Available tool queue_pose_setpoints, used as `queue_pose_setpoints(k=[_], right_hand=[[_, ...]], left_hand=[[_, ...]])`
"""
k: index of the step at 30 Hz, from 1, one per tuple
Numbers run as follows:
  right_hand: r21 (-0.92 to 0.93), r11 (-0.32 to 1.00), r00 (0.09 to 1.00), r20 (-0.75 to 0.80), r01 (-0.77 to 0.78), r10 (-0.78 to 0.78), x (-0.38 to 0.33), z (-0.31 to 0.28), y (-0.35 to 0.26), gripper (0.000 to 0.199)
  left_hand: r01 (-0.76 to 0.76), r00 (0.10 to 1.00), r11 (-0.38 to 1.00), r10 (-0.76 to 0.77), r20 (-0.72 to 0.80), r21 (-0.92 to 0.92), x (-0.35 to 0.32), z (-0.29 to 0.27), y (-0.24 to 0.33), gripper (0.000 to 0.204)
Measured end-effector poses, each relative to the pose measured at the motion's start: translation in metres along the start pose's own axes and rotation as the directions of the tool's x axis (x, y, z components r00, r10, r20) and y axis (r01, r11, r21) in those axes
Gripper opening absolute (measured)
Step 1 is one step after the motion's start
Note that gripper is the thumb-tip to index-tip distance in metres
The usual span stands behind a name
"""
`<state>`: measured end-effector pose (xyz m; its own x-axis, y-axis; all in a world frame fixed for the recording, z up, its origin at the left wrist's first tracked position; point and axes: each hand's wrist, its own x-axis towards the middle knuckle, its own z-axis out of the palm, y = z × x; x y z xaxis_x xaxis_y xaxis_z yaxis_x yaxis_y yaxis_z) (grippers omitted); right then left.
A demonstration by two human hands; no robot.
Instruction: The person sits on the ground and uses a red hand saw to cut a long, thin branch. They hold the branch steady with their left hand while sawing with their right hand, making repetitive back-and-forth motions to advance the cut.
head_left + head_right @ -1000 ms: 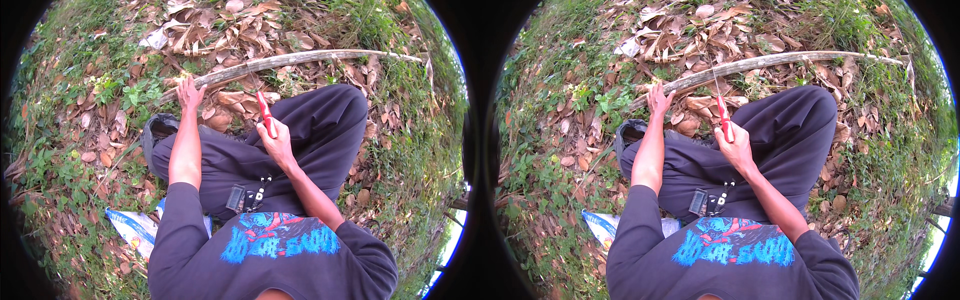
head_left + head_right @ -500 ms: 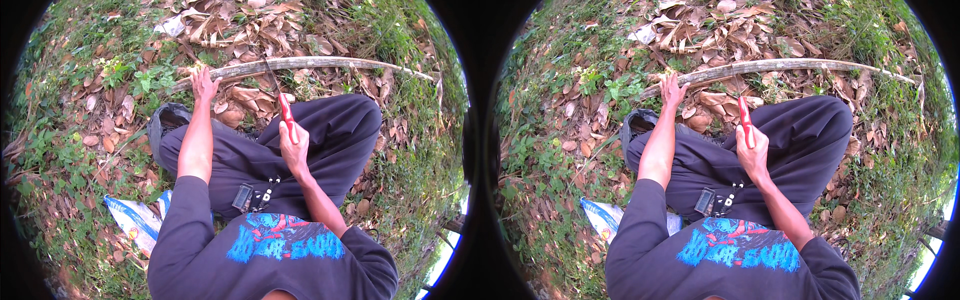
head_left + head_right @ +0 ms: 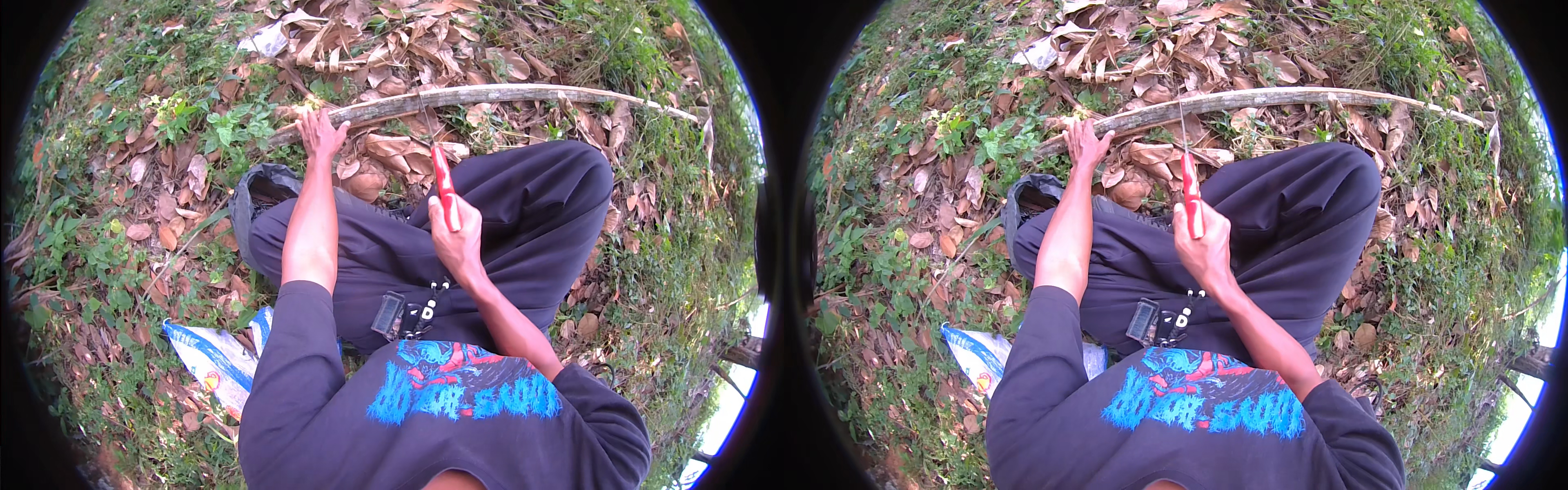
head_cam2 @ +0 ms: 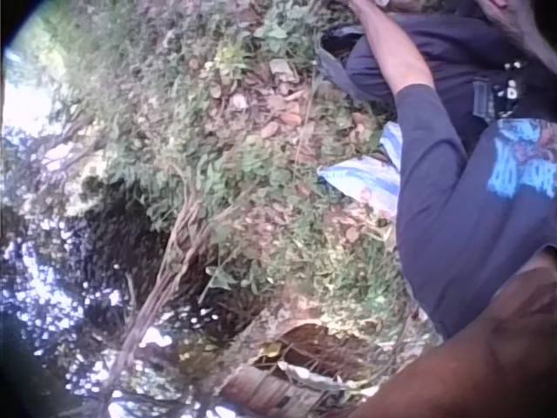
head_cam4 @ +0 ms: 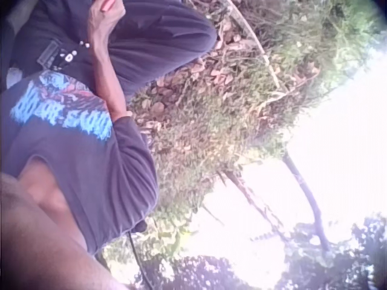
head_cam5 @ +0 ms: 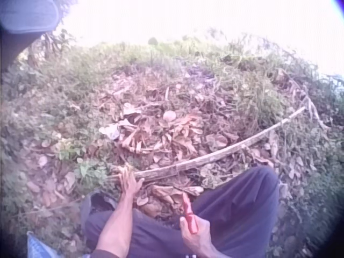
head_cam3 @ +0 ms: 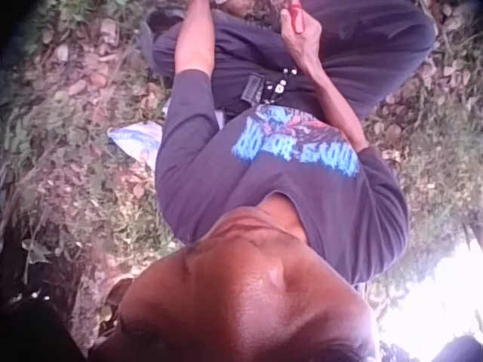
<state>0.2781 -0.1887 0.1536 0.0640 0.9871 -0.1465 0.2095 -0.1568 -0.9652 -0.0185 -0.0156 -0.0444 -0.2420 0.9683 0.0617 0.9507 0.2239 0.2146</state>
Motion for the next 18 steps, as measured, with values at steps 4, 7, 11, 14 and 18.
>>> queue_pose_setpoints(k=[4,7,11,14,18], right_hand=[[0.002,1.0,1.0,-0.017,-0.014,0.014,0.012,-0.003,0.006,0.024],[-0.032,0.998,0.998,-0.034,0.053,-0.054,0.024,0.009,0.009,0.025],[-0.035,0.996,0.994,-0.06,0.085,-0.087,0.045,0.014,0.027,0.027],[-0.005,0.998,0.994,-0.088,0.064,-0.064,0.069,0.012,0.034,0.026],[-0.026,0.999,0.996,-0.071,0.048,-0.049,0.059,0.017,0.029,0.026]], left_hand=[[-0.003,1.0,1.0,0.003,0.002,0.009,0.003,0.001,0.002,0.086],[0.036,0.999,0.998,-0.034,-0.042,0.051,0.003,0.004,0.006,0.09],[0.07,0.997,0.997,-0.07,0.019,0.017,0.002,-0.003,0.012,0.095],[0.095,0.991,0.995,-0.095,0.092,0.011,0.006,-0.01,0.019,0.105],[0.078,0.997,0.996,-0.078,-0.001,0.034,0.004,-0.005,0.014,0.098]])
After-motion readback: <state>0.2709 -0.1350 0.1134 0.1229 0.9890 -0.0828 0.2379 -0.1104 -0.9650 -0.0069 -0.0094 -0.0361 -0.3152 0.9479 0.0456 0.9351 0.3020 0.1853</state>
